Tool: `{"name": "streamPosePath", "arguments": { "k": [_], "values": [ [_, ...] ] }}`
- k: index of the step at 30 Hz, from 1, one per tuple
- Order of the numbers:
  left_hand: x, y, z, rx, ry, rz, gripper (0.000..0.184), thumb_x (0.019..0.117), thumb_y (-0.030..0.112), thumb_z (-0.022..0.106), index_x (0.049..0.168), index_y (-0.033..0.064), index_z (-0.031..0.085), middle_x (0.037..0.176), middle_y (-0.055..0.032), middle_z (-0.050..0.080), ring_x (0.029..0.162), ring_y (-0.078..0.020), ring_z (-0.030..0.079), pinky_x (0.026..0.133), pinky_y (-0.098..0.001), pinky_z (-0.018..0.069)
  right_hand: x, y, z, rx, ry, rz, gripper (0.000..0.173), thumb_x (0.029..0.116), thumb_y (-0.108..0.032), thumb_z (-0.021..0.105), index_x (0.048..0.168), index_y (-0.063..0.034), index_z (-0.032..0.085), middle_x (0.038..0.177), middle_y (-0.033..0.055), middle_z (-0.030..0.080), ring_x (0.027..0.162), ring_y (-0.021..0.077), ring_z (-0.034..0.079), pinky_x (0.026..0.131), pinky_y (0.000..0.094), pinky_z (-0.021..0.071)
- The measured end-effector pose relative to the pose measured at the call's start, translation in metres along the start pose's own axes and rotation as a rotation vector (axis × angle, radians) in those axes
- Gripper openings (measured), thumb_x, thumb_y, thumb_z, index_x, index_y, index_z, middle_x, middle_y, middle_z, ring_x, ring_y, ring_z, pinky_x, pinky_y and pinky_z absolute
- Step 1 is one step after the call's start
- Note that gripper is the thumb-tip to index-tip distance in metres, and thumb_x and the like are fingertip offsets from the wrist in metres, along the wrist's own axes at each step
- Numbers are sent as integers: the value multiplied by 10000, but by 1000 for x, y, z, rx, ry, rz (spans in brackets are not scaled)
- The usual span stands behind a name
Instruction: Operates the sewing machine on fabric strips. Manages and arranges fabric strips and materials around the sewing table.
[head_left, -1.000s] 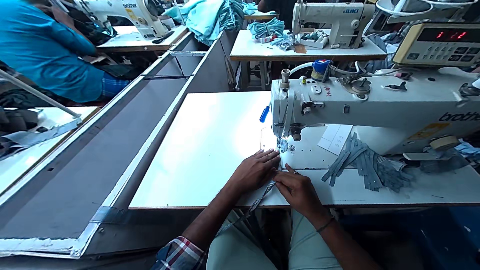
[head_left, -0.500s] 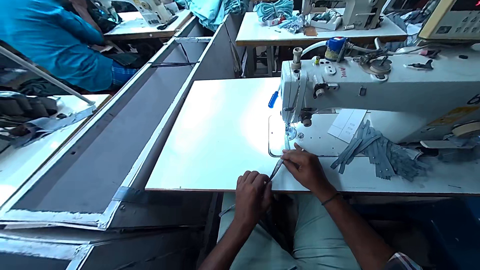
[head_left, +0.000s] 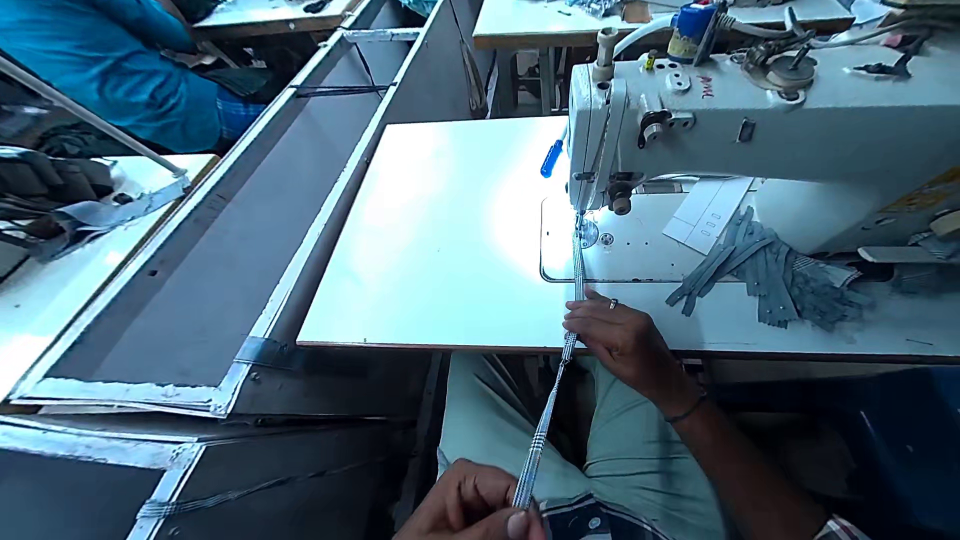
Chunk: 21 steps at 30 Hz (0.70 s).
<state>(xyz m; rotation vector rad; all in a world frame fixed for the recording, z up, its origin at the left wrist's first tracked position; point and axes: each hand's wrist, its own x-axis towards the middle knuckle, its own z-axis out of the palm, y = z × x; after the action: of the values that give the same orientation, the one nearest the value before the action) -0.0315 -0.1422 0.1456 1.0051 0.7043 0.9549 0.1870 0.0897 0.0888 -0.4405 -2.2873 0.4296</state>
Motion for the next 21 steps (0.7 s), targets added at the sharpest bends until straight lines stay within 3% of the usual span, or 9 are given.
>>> {"name": "streamPosePath", "arguments": {
  "k": [2, 4, 6, 8, 11, 13, 14, 17, 21],
  "values": [
    [-6, 2, -6, -81, -117, 19, 293, 1084, 232, 528, 1046, 26, 733, 947, -114, 762, 842, -185, 741, 790, -367, 617, -4, -8, -2, -11, 14, -14, 167, 993, -75, 631, 1056, -47, 783, 1118, 65, 761, 1218, 210, 671, 1167, 428, 467],
    [-7, 5, -21, 63, -162, 43, 309, 1088, 230, 523, 1023, 0, 720, 956, -128, 763, 849, -190, 745, 785, -362, 619, -11, -15, -2, -43, 32, 4, 178, 996, -77, 629, 1078, -48, 784, 1149, 72, 756, 1232, 213, 667, 1162, 425, 478],
    [-3, 15, -35, 491, -7, 41, 338, 1077, 298, 547, 1017, 19, 728, 901, -73, 764, 756, -132, 732, 683, -318, 629, -20, -20, 1, -99, 43, 32, 186, 995, -84, 630, 1087, -63, 790, 1168, 72, 756, 1239, 208, 665, 1153, 412, 488],
    [19, 23, -43, 1025, 256, 40, 352, 1031, 425, 580, 1075, 122, 752, 909, 26, 735, 734, -73, 689, 635, -303, 609, -33, -20, 7, -134, 48, 59, 183, 992, -86, 639, 1093, -68, 790, 1174, 80, 754, 1246, 214, 663, 1153, 415, 488],
    [84, 21, -62, 1397, 384, 250, 374, 1017, 381, 585, 1280, 141, 700, 1208, 9, 707, 1061, -110, 686, 902, -375, 601, -42, -19, 15, -158, 63, 74, 197, 990, -68, 619, 1092, -62, 788, 1184, 91, 752, 1248, 222, 662, 1152, 431, 484],
    [135, 17, -72, 1495, 243, 354, 427, 1046, 269, 541, 1423, 77, 603, 1478, -65, 582, 1395, -211, 524, 1158, -427, 447, -43, -20, 20, -171, 82, 72, 214, 988, -56, 602, 1086, -61, 792, 1189, 99, 753, 1239, 230, 670, 1147, 454, 485],
    [158, 13, -76, 1534, 158, 375, 436, 1053, 233, 519, 1452, 67, 576, 1544, -78, 523, 1472, -245, 438, 1218, -444, 368, -43, -21, 22, -178, 92, 73, 217, 989, -52, 599, 1087, -63, 792, 1189, 96, 753, 1232, 230, 674, 1149, 466, 484],
    [195, 1, -82, 1636, 47, 355, 431, 1047, 214, 503, 1436, 53, 592, 1548, -100, 521, 1487, -269, 422, 1238, -497, 309, -41, -24, 25, -218, 119, 82, 207, 985, -50, 618, 1083, -83, 797, 1181, 66, 759, 1196, 197, 692, 1152, 465, 484],
    [197, -8, -87, 1655, 59, 347, 470, 1092, 312, 420, 1446, 51, 583, 1562, -99, 507, 1490, -244, 421, 1256, -473, 288, -43, -25, 26, -227, 135, 101, 191, 975, -36, 629, 1064, -70, 794, 1169, 78, 760, 1202, 200, 690, 1153, 467, 484]
  ]
}}
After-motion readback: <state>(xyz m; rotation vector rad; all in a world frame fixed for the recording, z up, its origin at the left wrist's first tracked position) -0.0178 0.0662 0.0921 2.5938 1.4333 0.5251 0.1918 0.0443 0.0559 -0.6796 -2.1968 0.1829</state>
